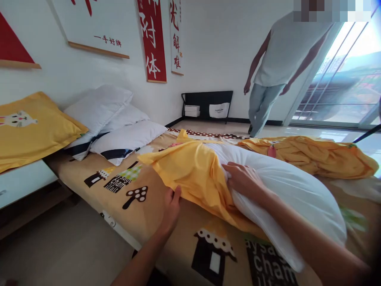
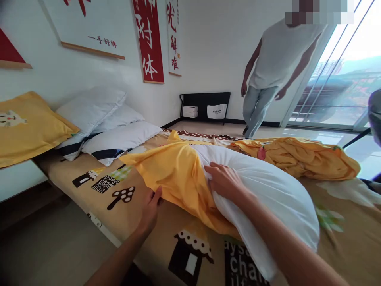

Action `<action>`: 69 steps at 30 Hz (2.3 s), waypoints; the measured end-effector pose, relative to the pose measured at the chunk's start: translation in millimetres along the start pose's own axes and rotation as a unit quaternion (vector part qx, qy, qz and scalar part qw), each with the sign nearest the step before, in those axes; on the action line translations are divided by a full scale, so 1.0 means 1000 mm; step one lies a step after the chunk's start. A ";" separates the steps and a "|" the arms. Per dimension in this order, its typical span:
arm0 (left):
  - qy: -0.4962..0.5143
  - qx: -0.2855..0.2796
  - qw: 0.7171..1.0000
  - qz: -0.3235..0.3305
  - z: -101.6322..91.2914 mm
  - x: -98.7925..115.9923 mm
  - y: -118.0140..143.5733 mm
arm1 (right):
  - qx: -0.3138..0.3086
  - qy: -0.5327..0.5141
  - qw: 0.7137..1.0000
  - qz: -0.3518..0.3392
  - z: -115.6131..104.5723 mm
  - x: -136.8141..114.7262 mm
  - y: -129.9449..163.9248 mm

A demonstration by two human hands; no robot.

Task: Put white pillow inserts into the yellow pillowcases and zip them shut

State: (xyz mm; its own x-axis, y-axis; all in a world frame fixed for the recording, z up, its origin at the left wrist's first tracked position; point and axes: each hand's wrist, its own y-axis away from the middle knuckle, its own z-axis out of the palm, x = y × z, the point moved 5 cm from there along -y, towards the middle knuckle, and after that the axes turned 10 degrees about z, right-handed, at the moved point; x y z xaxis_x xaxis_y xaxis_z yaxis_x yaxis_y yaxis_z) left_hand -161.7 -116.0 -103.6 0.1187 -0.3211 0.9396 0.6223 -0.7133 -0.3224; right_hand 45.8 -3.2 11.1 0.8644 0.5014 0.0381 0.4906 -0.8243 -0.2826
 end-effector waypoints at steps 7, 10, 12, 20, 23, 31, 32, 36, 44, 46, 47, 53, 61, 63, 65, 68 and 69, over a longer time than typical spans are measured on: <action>-0.024 -0.025 0.998 0.053 -0.007 0.028 -0.008 | 0.070 0.010 0.986 -0.153 -0.034 0.046 0.030; -0.122 -0.108 0.985 0.061 -0.003 0.025 -0.008 | 0.078 0.031 0.982 -0.172 -0.028 0.048 0.041; -0.208 -0.164 0.962 0.068 -0.003 0.015 -0.001 | -0.005 0.021 0.982 -0.187 -0.017 0.032 0.036; -0.457 -0.178 0.829 0.267 -0.010 0.050 0.046 | -0.211 -0.146 0.947 -0.194 0.000 -0.024 -0.008; -0.480 -0.089 0.811 0.324 0.000 0.071 0.042 | -0.226 -0.219 0.925 -0.214 0.002 -0.016 -0.003; -0.444 -0.133 0.804 0.371 0.028 0.050 0.033 | 0.076 -0.108 0.973 -0.189 -0.005 -0.008 -0.002; -0.429 -0.135 0.813 0.370 0.026 0.049 0.033 | 0.078 -0.105 0.974 -0.184 -0.001 -0.007 -0.004; -0.430 -0.094 0.839 0.321 0.011 0.047 0.029 | 0.005 -0.082 0.969 -0.231 0.015 -0.009 -0.001; -0.395 -0.145 0.841 0.340 0.007 0.034 0.028 | -0.047 -0.124 0.944 -0.301 0.009 -0.024 0.021; -0.350 -0.148 0.860 0.342 0.006 0.035 0.030 | -0.072 -0.142 0.943 -0.292 0.011 -0.027 0.023; -0.332 -0.145 0.867 0.343 0.005 0.037 0.031 | -0.085 -0.144 0.941 -0.293 0.013 -0.030 0.024; -0.280 -0.148 0.874 0.368 0.022 0.050 0.040 | -0.086 -0.085 0.929 -0.351 0.030 -0.058 0.022; -0.307 -0.221 0.863 0.334 0.078 0.037 0.067 | 0.009 -0.048 0.955 -0.294 0.060 -0.079 -0.012; -0.329 -0.257 0.849 0.324 0.085 0.034 0.072 | 0.038 -0.050 0.959 -0.276 0.056 -0.078 -0.014; -0.344 -0.274 0.840 0.317 0.084 0.035 0.073 | 0.045 -0.046 0.957 -0.282 0.049 -0.076 -0.012; -0.366 -0.246 0.840 0.317 0.068 0.041 0.068 | 0.036 -0.041 0.957 -0.284 0.033 -0.067 -0.005; -0.372 -0.230 0.840 0.322 0.062 0.043 0.065 | 0.031 -0.041 0.959 -0.278 0.027 -0.063 -0.002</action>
State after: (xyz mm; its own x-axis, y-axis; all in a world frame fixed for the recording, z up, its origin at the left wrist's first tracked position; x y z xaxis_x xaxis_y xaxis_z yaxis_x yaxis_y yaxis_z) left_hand -68.1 -137.9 -77.3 0.8729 -0.3765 0.3103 -0.1008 -0.7615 -0.6402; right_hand -12.3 -26.0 -16.2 0.4574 0.8805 0.1245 0.8641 -0.4070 -0.2961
